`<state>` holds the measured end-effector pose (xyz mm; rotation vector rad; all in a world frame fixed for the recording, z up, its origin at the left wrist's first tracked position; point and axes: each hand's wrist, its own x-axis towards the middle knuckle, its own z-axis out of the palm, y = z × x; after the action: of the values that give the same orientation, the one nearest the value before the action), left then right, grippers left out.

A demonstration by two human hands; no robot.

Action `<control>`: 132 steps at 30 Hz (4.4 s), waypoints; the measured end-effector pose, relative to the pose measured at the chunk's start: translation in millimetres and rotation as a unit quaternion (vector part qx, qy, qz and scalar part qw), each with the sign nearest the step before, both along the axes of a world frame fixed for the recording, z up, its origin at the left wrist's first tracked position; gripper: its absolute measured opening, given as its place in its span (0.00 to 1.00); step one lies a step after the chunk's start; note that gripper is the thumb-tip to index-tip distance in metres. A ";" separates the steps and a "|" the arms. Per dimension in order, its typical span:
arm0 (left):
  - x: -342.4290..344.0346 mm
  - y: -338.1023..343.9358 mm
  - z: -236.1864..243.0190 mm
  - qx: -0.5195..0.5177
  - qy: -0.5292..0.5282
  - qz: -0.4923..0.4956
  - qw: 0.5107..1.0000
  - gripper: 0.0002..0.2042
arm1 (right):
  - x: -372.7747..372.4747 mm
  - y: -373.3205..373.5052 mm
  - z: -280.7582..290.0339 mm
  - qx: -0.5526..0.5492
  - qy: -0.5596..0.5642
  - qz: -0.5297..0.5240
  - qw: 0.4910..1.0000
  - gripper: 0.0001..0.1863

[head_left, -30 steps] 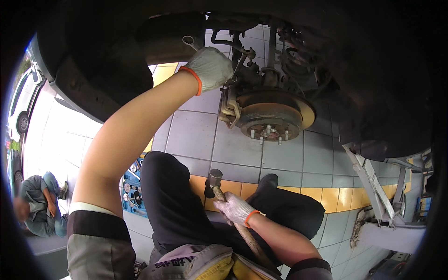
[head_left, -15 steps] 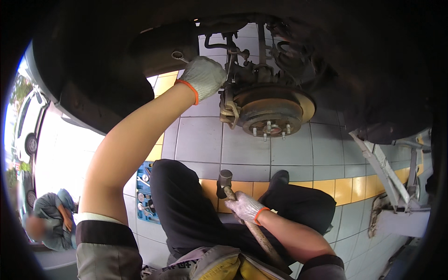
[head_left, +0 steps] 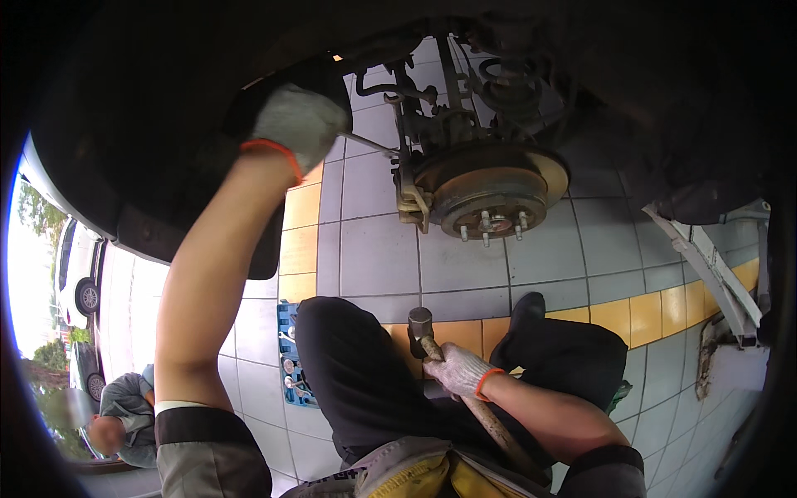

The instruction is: The person sits on the floor under a raised vehicle and uses a hammer and wrench to loosen and remove bolts from the brake caliper. They detach the caliper from the rotor, place it aside, and continue adjusting components within the wheel well.

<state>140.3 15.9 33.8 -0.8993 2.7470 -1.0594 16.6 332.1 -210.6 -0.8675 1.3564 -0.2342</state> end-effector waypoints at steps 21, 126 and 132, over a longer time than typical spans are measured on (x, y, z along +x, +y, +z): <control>-29.4 -21.1 -163.6 0.576 0.643 0.052 0.502 0.20 | -1.3 3.2 -10.8 -0.060 0.054 0.039 0.996 0.27; -15.7 -61.4 -238.3 0.631 0.770 0.093 0.026 0.10 | -4.9 -4.1 -10.8 -0.101 0.117 0.177 0.972 0.15; -17.7 -60.4 -253.7 0.628 0.763 0.148 -0.032 0.08 | -4.6 -1.2 -13.0 -0.048 0.080 0.084 0.992 0.23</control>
<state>122.6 -44.4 -219.9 0.9039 -0.4161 -1.9770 12.0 330.9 -223.6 -1.0943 1.4192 -0.1010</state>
